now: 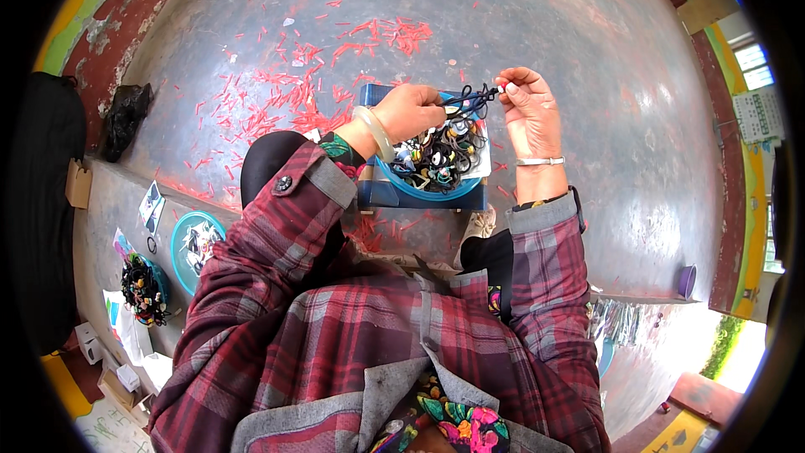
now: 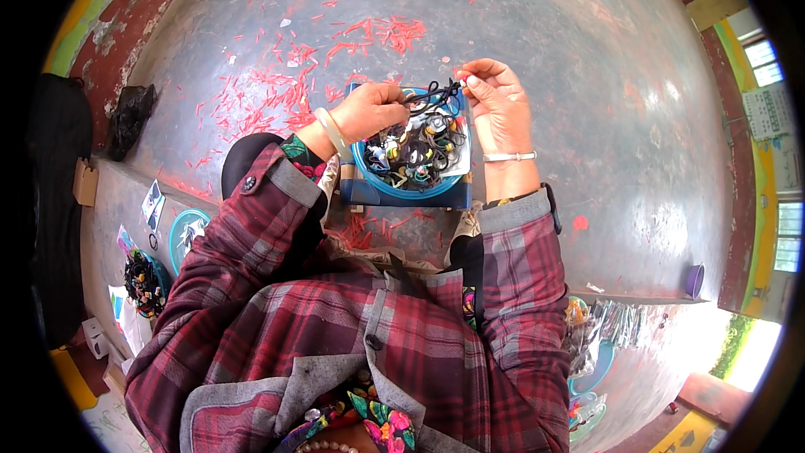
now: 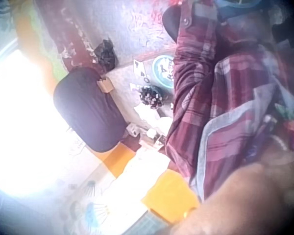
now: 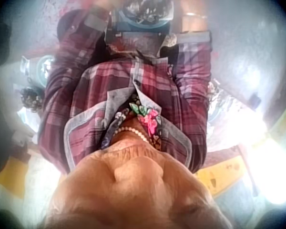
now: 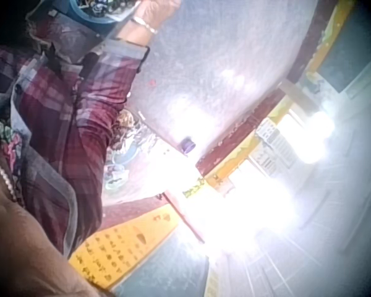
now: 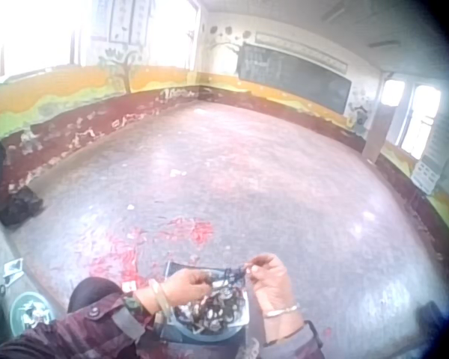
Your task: The person sits on the floor and assembles small hair accessories by hand. They pick up black elastic bands and colorful plastic charms from a blue bowl, attach the charms to the bands, and place the finished items into a separate container.
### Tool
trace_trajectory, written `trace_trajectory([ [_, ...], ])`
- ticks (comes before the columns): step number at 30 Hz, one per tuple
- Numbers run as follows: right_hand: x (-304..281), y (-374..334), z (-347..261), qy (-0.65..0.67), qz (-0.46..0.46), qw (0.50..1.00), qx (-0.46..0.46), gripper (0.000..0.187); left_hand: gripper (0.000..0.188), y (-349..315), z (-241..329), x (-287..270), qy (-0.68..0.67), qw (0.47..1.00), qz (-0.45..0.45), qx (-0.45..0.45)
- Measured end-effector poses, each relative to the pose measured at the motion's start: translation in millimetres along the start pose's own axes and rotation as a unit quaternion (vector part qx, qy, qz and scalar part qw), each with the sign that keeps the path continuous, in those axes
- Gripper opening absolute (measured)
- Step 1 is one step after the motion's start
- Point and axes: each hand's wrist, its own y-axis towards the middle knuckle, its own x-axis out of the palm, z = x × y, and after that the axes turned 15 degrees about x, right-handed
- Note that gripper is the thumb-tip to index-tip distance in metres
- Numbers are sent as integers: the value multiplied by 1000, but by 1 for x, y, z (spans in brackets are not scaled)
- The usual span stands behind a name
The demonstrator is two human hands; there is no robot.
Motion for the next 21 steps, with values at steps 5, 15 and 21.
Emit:
trace_trajectory([
  [5, -4, 1, -3, 2, 27, 999, -28, 21, 23, 1, -2, -2, 29, 1000, 9, 8],
  [15, -12, -3, -15, 9, 37, 998, -51, 22, 27, 3, -9, -6, 83, 996, 9, 14],
  [21, -18, -4, -24, 27, 30, 995, -86, 22, 29, 3, -6, -9, 124, 992, 15, -18],
])
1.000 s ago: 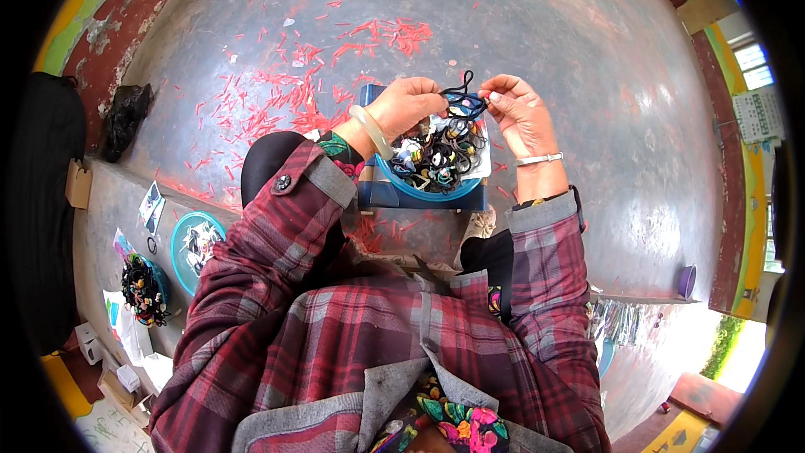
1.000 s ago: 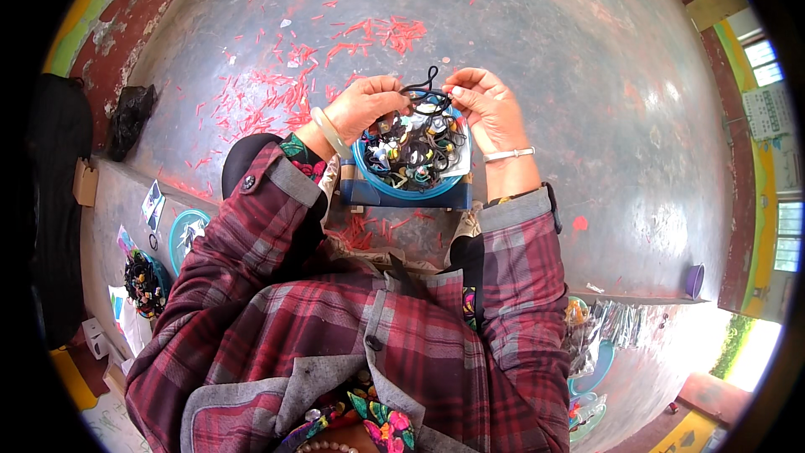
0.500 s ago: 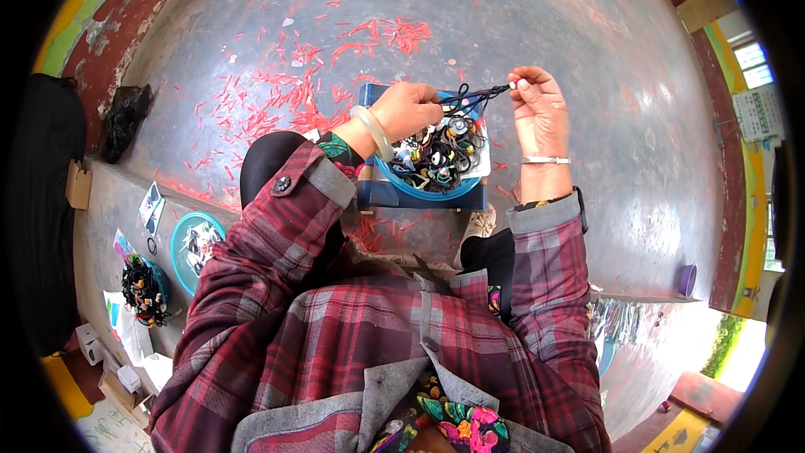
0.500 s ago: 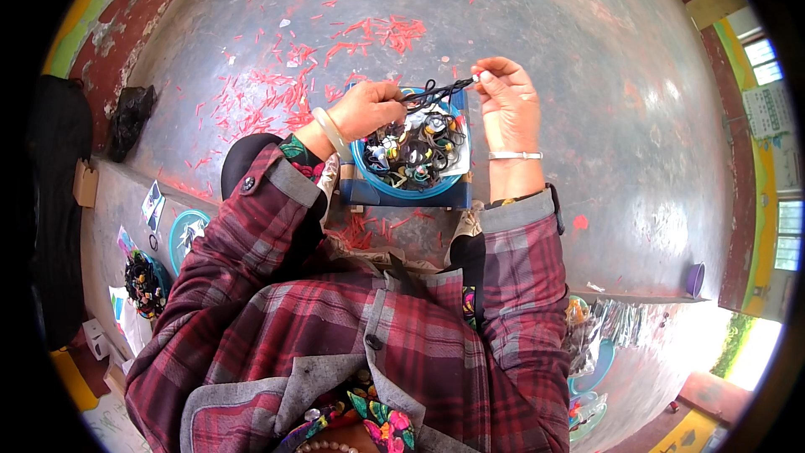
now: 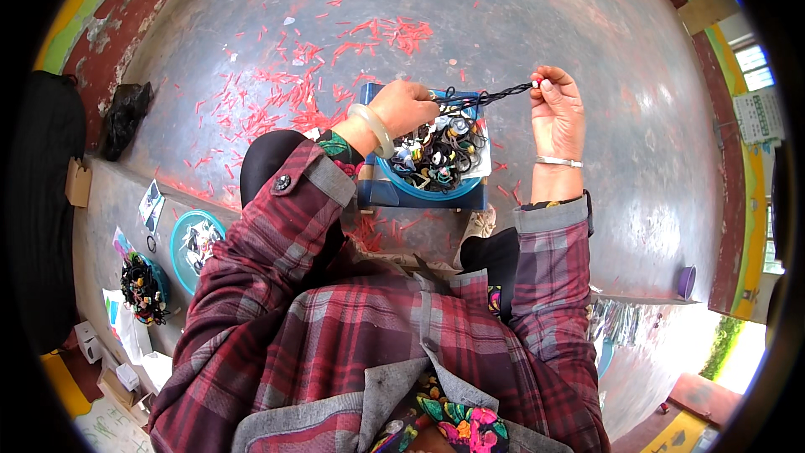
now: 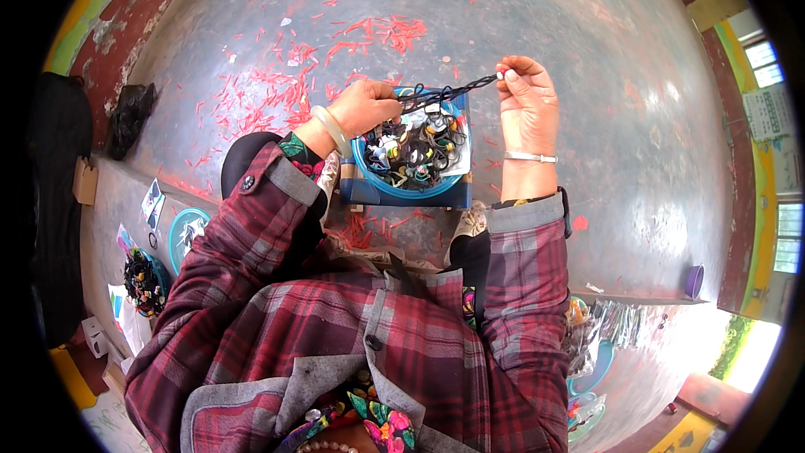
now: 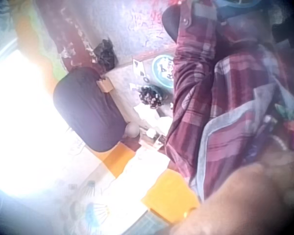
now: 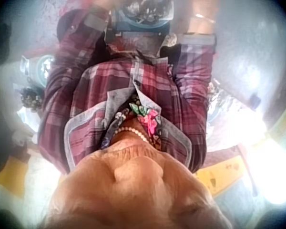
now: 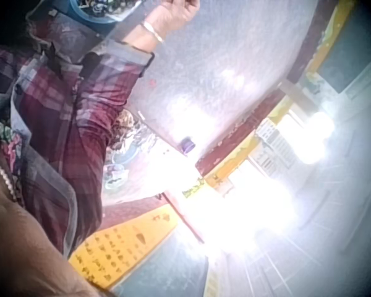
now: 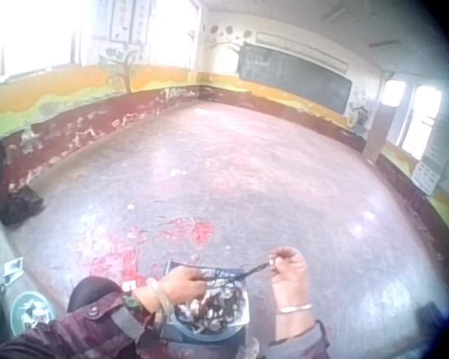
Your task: The person sits on the floor and assembles small hair accessories by hand. They pick up black elastic bands and colorful plastic charms from a blue bowl, attach the charms to the bands, and place the finished items into a separate container.
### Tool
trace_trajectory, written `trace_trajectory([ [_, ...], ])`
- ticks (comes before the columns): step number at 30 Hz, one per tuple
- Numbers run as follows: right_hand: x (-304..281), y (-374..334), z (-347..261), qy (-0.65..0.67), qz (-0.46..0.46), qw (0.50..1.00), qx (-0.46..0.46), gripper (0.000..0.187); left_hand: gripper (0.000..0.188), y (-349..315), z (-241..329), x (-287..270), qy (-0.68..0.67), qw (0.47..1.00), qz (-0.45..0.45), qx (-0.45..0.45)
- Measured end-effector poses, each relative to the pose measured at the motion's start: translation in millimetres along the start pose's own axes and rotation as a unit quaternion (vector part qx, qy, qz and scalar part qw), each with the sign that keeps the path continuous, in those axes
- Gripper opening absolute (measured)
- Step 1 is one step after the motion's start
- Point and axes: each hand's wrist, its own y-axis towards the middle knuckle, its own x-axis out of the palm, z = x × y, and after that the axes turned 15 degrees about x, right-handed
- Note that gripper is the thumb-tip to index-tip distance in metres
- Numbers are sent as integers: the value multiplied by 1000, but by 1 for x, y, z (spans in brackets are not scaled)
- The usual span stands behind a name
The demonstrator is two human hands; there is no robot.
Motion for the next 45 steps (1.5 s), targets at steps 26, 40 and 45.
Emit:
trace_trajectory([
  [26, 5, -11, -5, -172, -24, 962, 210, 17, 14, -3, 16, 1, -505, 856, 98, -41],
  [40, 18, -11, 25, -169, -100, 936, 292, 19, 17, -9, 23, -8, -576, 816, 52, 16],
  [45, 9, -8, 24, -183, -81, 945, 257, 12, 16, -6, 18, -5, -573, 816, 73, 14],
])
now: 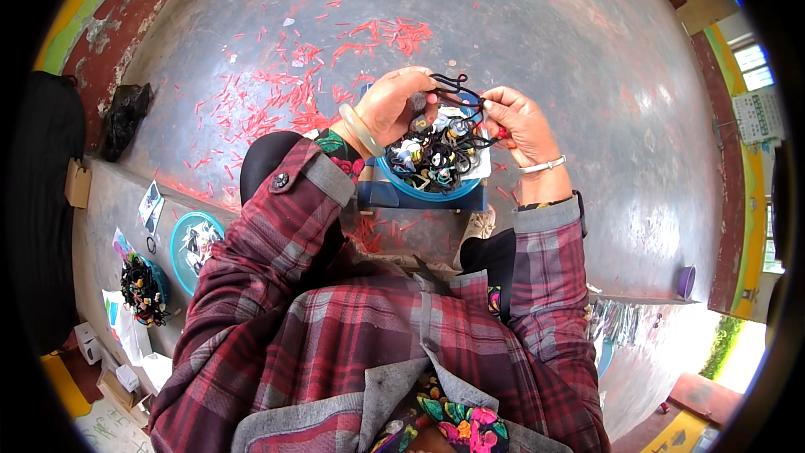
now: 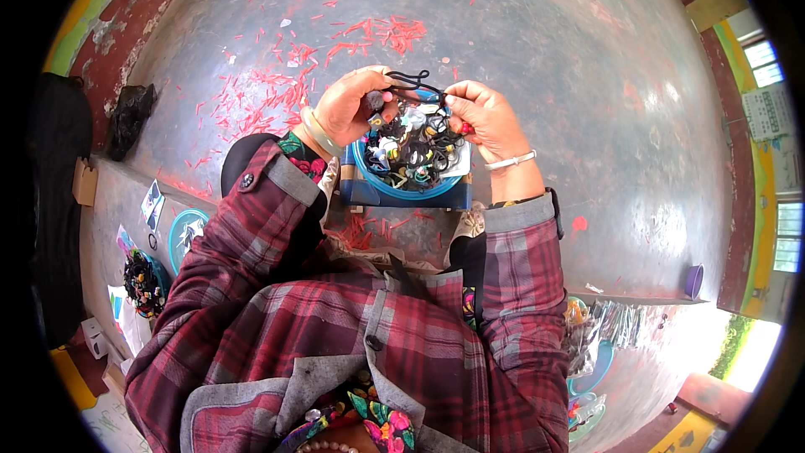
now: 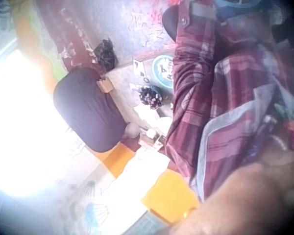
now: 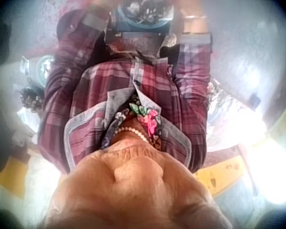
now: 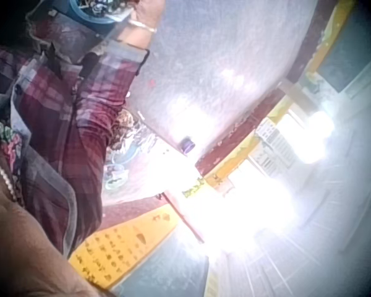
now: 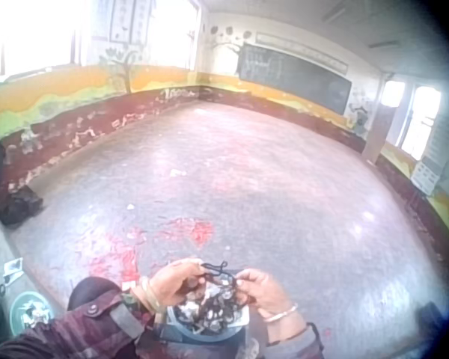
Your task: The person sits on the floor and assembles small hair accessories by hand. They pick up black elastic bands and colorful plastic charms from a blue bowl, attach the charms to the bands, and place the finished items into a separate container.
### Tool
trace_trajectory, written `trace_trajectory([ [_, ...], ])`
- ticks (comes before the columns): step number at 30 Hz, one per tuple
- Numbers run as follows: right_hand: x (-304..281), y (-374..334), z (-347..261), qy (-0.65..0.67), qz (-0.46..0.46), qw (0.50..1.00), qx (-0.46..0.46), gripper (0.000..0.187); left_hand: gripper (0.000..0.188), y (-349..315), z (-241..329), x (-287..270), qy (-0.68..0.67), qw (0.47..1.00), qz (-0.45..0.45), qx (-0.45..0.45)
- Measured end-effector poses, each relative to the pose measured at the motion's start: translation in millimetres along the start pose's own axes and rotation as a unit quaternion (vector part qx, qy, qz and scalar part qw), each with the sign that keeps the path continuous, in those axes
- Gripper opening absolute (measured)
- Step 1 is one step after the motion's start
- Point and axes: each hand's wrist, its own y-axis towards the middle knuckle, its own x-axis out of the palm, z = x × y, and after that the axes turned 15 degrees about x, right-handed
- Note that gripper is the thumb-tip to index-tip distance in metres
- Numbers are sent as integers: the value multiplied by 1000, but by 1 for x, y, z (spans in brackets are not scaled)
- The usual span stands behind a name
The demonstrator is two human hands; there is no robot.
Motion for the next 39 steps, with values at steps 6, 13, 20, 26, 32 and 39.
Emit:
trace_trajectory([
  [6, -4, -4, -8, 61, 54, 996, -23, 12, 12, 2, -3, -2, 35, 997, 64, -19],
  [13, -11, -8, -13, 167, 31, 984, -49, 11, 7, 7, -8, -8, 125, 981, 145, -35],
  [20, -14, -13, -17, 132, 47, 986, -88, 9, 24, 8, -10, -10, 365, 926, 92, -24],
  [26, 5, -9, -13, 48, 47, 997, -41, 5, 35, 1, -14, 0, 359, 923, -83, 110],
  [32, 16, -8, -8, 23, 56, 998, -22, 7, 27, -4, -2, 19, 257, 960, -94, -60],
  [39, 33, -9, -10, -3, 46, 999, 0, 6, 21, 1, -22, 6, 259, 961, -83, -44],
])
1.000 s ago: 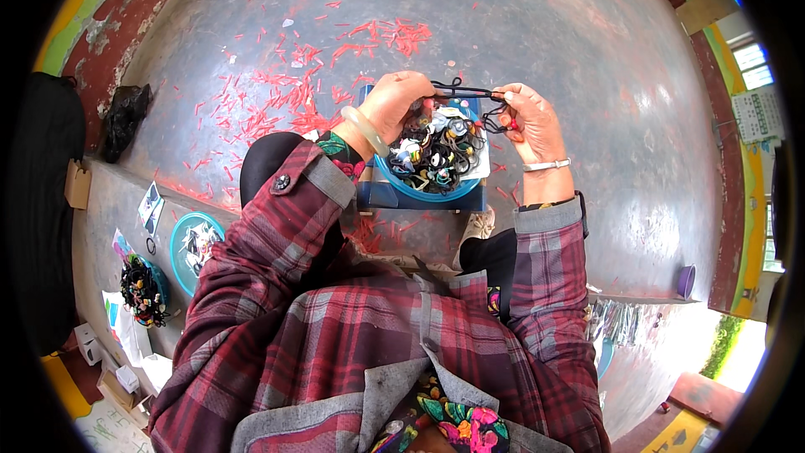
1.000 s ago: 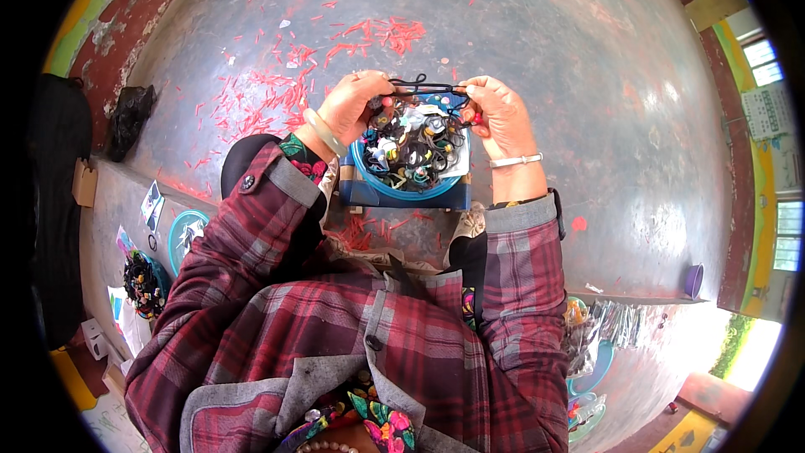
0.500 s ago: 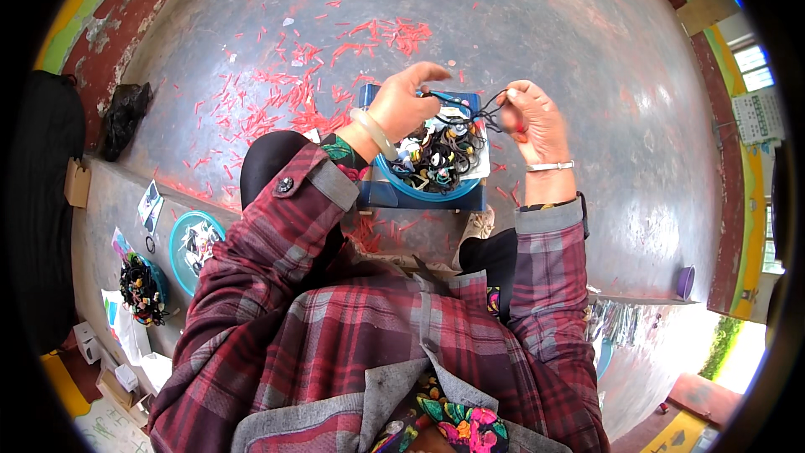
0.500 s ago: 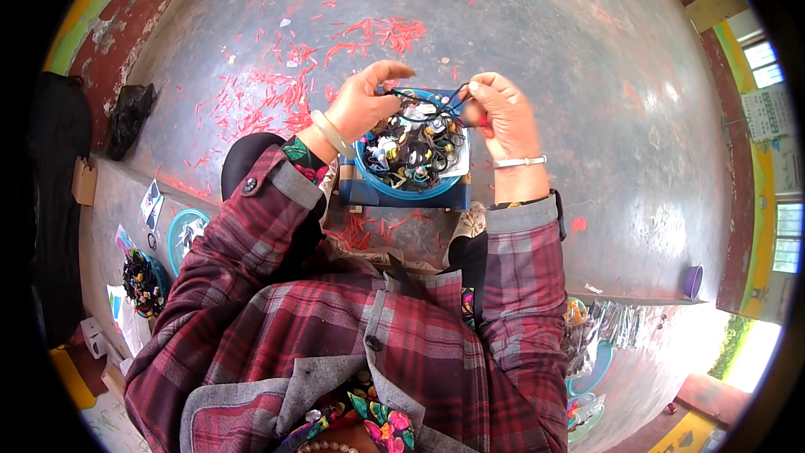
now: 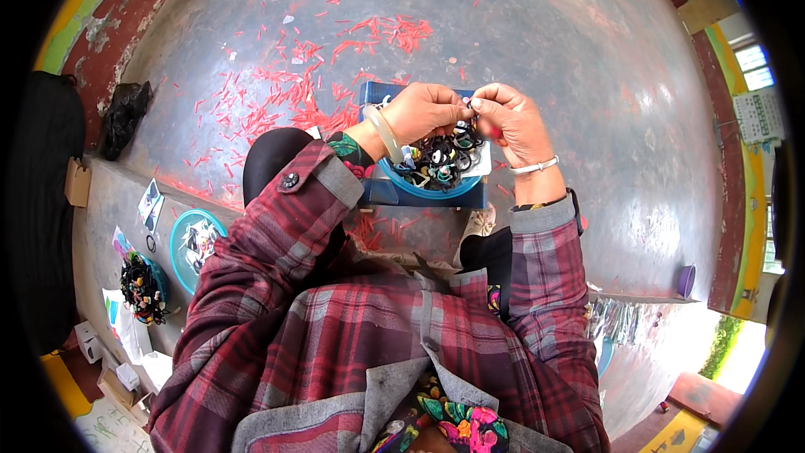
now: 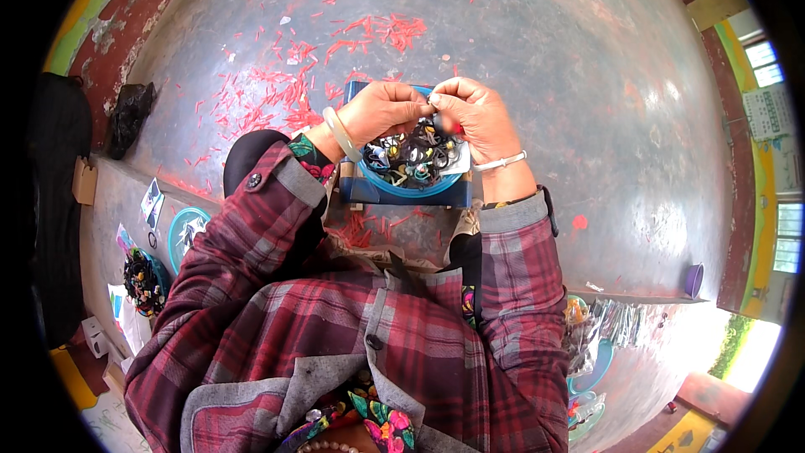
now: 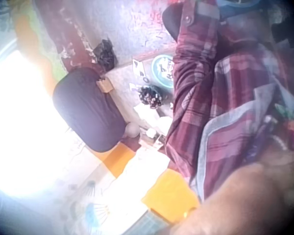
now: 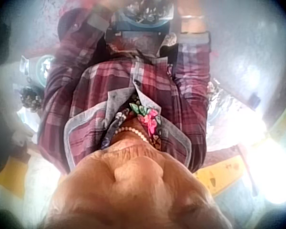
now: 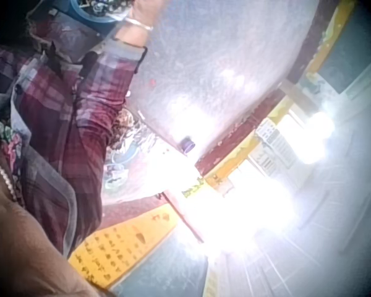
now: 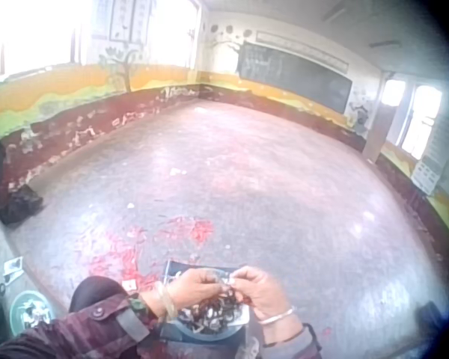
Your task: The person sits on the floor and assembles small hair accessories by hand. They pick up black elastic bands and colorful plastic charms from a blue bowl, attach the charms to the bands, and place the finished items into a separate container.
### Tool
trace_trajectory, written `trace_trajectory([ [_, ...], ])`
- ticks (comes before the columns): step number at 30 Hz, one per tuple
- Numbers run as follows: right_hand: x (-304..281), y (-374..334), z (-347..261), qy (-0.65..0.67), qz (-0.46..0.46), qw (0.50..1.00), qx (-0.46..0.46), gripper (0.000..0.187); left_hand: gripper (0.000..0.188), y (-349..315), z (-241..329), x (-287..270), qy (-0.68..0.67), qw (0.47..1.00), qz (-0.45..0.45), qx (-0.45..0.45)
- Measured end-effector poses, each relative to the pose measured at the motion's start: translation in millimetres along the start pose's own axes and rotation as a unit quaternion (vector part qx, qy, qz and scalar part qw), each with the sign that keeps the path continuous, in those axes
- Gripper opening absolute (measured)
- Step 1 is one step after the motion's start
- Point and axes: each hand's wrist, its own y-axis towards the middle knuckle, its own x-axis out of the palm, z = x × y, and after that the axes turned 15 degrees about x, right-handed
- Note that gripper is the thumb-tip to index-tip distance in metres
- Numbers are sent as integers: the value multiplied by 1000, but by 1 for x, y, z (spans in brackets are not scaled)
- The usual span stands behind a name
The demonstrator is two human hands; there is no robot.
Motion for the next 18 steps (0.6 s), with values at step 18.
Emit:
trace_trajectory([
  [18, -4, 0, 5, 42, -24, 998, -45, 32, 6, -4, 8, -7, -89, 994, 44, 52],
])
